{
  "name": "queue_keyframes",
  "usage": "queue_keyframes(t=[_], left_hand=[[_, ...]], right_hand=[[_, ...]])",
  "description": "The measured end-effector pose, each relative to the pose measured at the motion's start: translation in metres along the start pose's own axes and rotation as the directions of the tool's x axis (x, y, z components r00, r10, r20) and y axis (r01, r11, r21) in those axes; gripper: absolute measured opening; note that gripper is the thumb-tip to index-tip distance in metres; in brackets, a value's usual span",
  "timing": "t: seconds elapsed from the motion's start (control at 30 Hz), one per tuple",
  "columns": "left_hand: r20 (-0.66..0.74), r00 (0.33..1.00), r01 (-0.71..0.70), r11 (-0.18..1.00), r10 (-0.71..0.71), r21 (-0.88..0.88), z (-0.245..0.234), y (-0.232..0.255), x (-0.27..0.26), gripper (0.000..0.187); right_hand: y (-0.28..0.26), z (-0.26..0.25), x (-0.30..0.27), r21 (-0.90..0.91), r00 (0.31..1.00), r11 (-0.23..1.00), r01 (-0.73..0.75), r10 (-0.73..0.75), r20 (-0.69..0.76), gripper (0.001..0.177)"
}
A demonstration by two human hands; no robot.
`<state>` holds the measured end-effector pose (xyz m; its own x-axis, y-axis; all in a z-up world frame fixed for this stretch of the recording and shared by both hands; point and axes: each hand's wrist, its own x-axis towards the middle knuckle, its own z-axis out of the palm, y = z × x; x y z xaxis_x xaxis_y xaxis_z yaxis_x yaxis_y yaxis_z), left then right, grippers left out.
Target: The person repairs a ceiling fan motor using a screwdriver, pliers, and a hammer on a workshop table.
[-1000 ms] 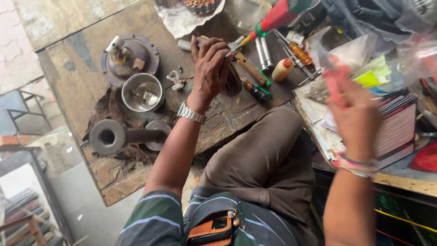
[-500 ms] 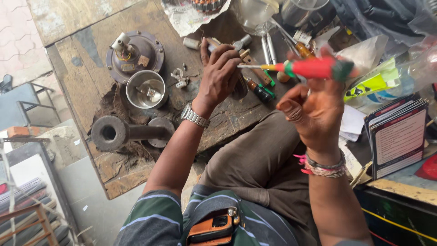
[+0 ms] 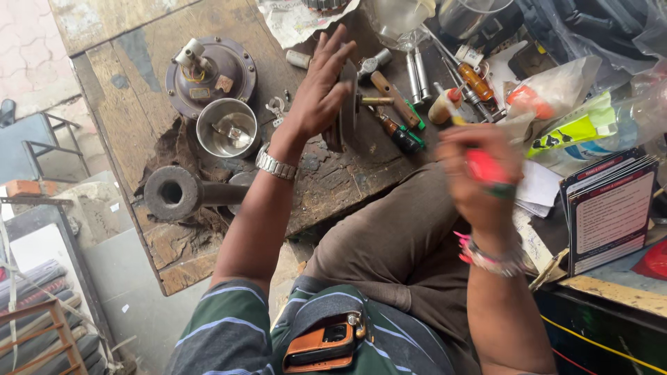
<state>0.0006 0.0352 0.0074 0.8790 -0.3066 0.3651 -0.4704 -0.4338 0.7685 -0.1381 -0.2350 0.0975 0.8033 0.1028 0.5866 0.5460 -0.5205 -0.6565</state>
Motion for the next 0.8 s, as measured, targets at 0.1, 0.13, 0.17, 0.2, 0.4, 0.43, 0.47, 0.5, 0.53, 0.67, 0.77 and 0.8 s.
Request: queue_keyframes(t=[0.1,0.13,0.17,0.2,0.4,0.43,0.47,0.5,0.53,0.67,0.77,0.8], left_hand=[[0.016,0.997,0.079,0.99,-0.082,0.121,0.004,0.003,0.014,0.047],[-0.002,0.995,0.101,0.981,-0.102,0.168,0.007,0.004,0.016,0.045],[-0.021,0.992,0.123,0.97,-0.121,0.211,0.012,0.004,0.019,0.044],[-0.041,0.989,0.146,0.956,-0.14,0.254,0.014,0.003,0.022,0.042],[-0.1,0.986,0.153,0.96,-0.132,0.235,0.017,-0.002,0.033,0.045],[-0.107,0.987,0.143,0.957,-0.119,0.254,0.017,0.0,0.033,0.045],[-0.113,0.988,0.133,0.953,-0.106,0.272,0.019,0.003,0.032,0.045],[-0.12,0.988,0.125,0.949,-0.093,0.29,0.021,0.005,0.031,0.045],[-0.129,0.987,0.128,0.948,-0.094,0.29,0.022,0.008,0.029,0.045],[-0.152,0.983,0.143,0.949,-0.103,0.281,0.023,0.012,0.023,0.046],[-0.169,0.981,0.138,0.95,-0.093,0.281,0.02,0.01,0.027,0.045],[-0.17,0.981,0.139,0.95,-0.094,0.281,0.021,0.009,0.025,0.044]], right_hand=[[0.039,0.027,-0.003,-0.121,0.952,0.992,0.043,-0.004,0.305,0.019],[0.05,0.036,-0.008,-0.174,0.924,0.982,0.067,0.005,0.383,0.022],[0.063,0.044,-0.012,-0.227,0.888,0.969,0.096,0.02,0.459,0.026],[0.076,0.05,-0.015,-0.28,0.86,0.955,0.095,0.063,0.507,0.027],[0.146,0.075,-0.016,-0.429,0.748,0.871,0.238,0.117,0.653,0.038],[0.156,0.082,-0.008,-0.454,0.745,0.843,0.289,0.1,0.659,0.041],[0.163,0.089,0.0,-0.477,0.741,0.811,0.338,0.083,0.666,0.045],[0.169,0.094,0.007,-0.496,0.772,0.786,0.37,0.037,0.635,0.043],[0.173,0.1,0.014,-0.516,0.798,0.758,0.399,-0.01,0.603,0.042],[0.169,0.111,0.015,-0.569,0.932,0.81,0.139,0.087,0.352,0.06],[0.152,0.131,-0.001,0.079,0.925,0.923,-0.378,0.379,-0.002,0.036],[0.148,0.138,-0.007,0.286,0.89,0.854,-0.435,0.455,-0.004,0.035]])
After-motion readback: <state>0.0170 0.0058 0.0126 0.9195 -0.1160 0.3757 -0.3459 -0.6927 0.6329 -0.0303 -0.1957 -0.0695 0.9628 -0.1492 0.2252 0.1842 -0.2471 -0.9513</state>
